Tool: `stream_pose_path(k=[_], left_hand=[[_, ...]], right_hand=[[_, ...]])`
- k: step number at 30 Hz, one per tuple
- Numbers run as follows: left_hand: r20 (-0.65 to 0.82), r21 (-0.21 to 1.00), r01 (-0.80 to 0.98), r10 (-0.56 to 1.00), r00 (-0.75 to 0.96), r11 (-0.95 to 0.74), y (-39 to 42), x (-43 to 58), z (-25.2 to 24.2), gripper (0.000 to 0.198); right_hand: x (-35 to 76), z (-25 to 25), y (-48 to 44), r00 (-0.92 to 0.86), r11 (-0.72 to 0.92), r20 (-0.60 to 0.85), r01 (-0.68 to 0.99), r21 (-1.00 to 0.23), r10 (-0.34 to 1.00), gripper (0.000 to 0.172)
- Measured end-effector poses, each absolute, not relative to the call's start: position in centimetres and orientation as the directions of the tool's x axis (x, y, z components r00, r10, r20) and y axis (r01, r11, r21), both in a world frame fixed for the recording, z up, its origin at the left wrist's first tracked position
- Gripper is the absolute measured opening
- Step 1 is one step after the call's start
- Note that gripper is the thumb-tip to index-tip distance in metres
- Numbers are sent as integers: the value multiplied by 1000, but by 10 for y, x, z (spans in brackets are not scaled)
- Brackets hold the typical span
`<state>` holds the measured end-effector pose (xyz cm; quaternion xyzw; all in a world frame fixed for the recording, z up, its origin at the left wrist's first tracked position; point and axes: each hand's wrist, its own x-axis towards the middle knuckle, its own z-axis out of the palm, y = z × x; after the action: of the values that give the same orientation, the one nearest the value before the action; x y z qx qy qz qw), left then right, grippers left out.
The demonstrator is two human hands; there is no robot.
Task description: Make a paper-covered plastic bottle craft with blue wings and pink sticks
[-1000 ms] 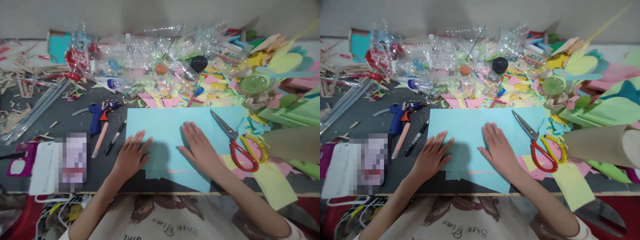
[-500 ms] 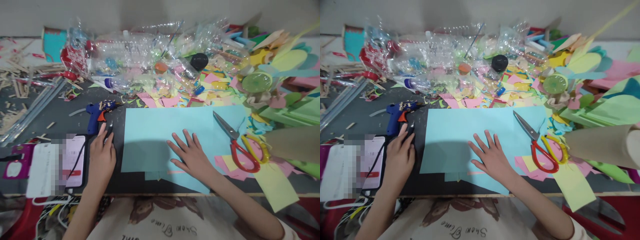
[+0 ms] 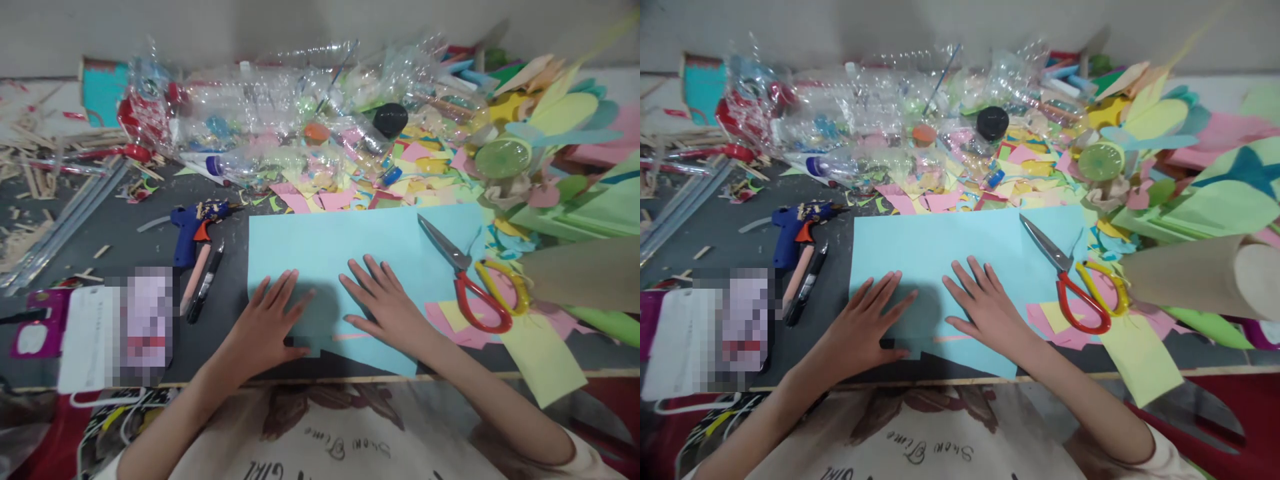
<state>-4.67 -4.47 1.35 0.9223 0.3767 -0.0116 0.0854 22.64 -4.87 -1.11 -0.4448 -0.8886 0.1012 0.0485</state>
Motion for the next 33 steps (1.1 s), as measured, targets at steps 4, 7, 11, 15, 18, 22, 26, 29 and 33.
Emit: stream_pose_path(k=[4,7,11,15,18,22,26,29,33], left_hand=[[-102,127,664,657,747,-736,-41,-63,17,68],[-118,119,654,644,756,-747,-38,-69,22,56],[-60,121,620,617,784,-775,-29,-72,29,38],[-42,149,587,588,808,-796,-15,-75,31,38],[-69,242,618,622,780,-748,-3,-74,34,45],[-95,268,773,783,615,-575,10,-62,45,44],[67,38,803,803,592,-595,9,-40,48,29],[60,14,750,750,659,-661,-4,-23,38,36],[26,27,775,775,631,-632,-18,-12,18,51]], right_hand=[[236,-9,-52,-644,612,-47,746,-262,764,96],[243,-8,-51,-681,648,-43,712,-270,731,92],[252,-1,-47,-728,691,-22,660,-294,686,76],[260,21,-35,-766,704,-17,598,-383,642,49],[261,39,-22,-761,675,-41,598,-433,648,37],[254,49,-6,-677,612,-89,707,-356,731,37],[248,42,4,-607,574,-61,776,-262,792,32],[245,35,9,-579,560,-41,802,-207,814,31],[240,27,8,-516,523,88,847,-97,852,25]])
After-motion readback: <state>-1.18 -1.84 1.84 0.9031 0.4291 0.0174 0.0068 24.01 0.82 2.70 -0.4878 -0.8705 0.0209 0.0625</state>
